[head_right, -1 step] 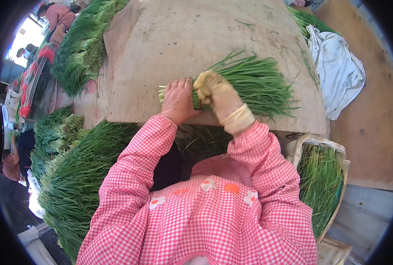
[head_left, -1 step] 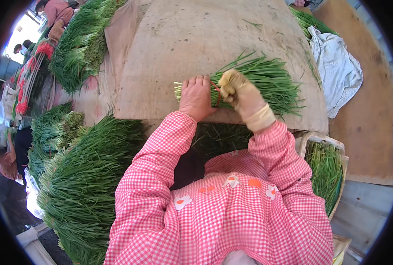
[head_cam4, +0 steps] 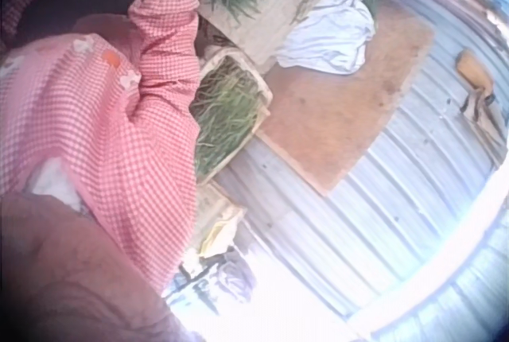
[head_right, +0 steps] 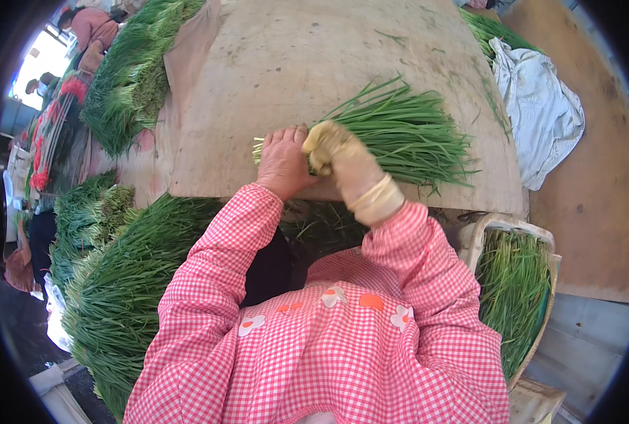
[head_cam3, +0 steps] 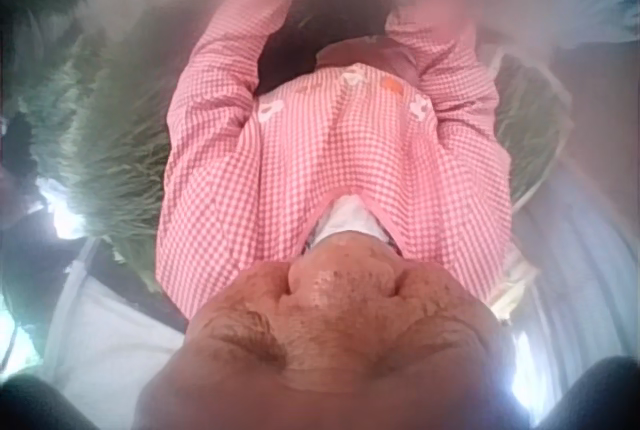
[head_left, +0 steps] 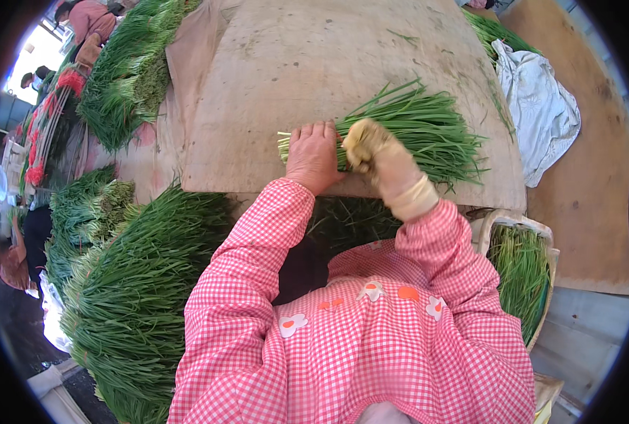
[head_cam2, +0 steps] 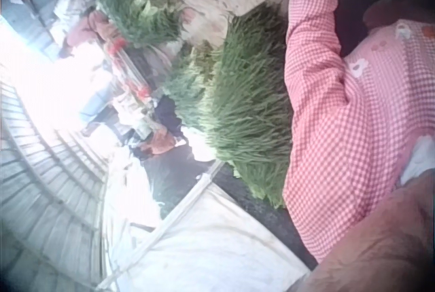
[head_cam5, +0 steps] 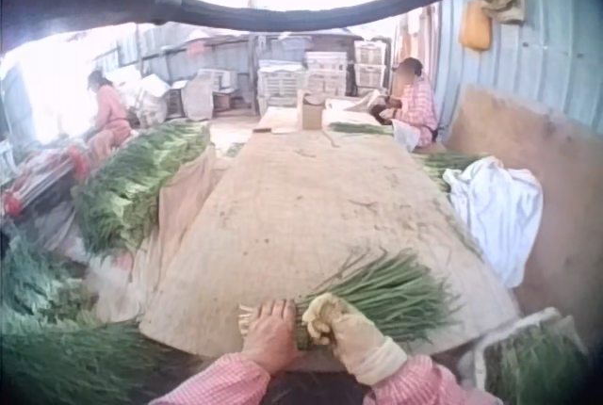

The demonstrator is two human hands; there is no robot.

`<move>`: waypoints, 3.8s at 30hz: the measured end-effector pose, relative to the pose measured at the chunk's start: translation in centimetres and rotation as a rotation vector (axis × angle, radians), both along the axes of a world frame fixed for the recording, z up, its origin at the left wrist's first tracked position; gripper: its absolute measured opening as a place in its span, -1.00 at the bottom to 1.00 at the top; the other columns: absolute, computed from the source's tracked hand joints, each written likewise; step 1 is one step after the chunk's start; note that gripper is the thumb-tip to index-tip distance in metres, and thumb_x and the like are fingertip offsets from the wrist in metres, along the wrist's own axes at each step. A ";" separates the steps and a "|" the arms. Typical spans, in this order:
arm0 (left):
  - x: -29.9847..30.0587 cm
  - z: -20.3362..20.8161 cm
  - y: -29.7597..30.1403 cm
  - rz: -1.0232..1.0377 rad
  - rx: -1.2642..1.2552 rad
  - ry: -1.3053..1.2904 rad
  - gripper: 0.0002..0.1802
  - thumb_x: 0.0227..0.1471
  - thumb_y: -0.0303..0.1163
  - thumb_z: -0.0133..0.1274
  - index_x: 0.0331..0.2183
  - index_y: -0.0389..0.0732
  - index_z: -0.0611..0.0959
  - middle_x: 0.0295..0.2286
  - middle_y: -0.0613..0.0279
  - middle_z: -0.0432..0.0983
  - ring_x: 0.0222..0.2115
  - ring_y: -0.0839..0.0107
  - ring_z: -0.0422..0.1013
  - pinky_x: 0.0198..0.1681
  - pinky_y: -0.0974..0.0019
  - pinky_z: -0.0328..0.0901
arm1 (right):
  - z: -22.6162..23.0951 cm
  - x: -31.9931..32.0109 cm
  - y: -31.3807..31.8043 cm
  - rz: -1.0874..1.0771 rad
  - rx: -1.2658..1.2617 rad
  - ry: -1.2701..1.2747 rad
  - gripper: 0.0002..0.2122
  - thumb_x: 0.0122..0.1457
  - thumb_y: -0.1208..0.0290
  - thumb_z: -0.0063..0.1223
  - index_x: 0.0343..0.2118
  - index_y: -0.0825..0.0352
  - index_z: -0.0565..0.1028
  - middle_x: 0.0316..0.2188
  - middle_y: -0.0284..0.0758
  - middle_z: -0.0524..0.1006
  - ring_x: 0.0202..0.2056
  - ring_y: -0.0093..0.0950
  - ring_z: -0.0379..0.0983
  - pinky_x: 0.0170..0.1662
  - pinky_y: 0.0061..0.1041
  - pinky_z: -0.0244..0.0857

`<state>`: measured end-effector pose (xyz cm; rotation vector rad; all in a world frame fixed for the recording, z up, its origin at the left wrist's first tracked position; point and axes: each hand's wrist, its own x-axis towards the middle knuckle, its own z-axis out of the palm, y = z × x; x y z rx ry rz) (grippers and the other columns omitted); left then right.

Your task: The person sorts bunches of chives by hand, removes yellowed leaves, aligns the stems, ties the bunch with a red string, and places it into a plastic crate.

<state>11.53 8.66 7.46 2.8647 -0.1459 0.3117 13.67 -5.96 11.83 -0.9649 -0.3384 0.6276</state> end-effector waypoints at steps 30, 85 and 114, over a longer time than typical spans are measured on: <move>-11.1 -3.0 -0.4 0.187 -1.492 0.186 -0.26 -0.28 -0.26 0.27 -0.05 -0.30 0.34 -0.18 0.11 0.38 -0.12 0.26 0.31 -0.06 0.28 0.22 | 2.9 -1.2 -2.9 -0.193 -1.266 -1.015 -0.45 -0.30 0.14 0.27 -0.19 0.26 0.41 -0.34 -0.13 0.50 -0.25 -0.17 0.42 -0.19 -0.26 0.29; -10.3 -2.6 -2.0 -0.214 -1.768 0.558 -0.23 -0.35 -0.42 0.26 -0.01 -0.22 0.32 -0.18 0.27 0.41 -0.15 0.41 0.34 -0.11 0.33 0.29 | -1.0 -7.0 -4.6 -0.483 -0.757 -1.340 -0.45 -0.18 0.10 0.23 -0.11 0.22 0.34 -0.05 -0.21 0.32 -0.11 -0.18 0.32 -0.09 -0.29 0.25; -7.5 -1.9 -1.2 -0.449 -2.275 0.414 -0.14 -0.10 0.14 -0.06 0.07 -0.30 0.25 0.02 0.02 0.23 -0.02 0.15 0.25 0.03 0.11 0.22 | -3.8 -8.5 -5.6 0.288 -0.354 -0.150 -0.07 -0.21 0.34 0.36 0.19 0.33 -0.05 0.03 -0.27 0.27 0.07 -0.45 0.14 0.16 -0.46 -0.03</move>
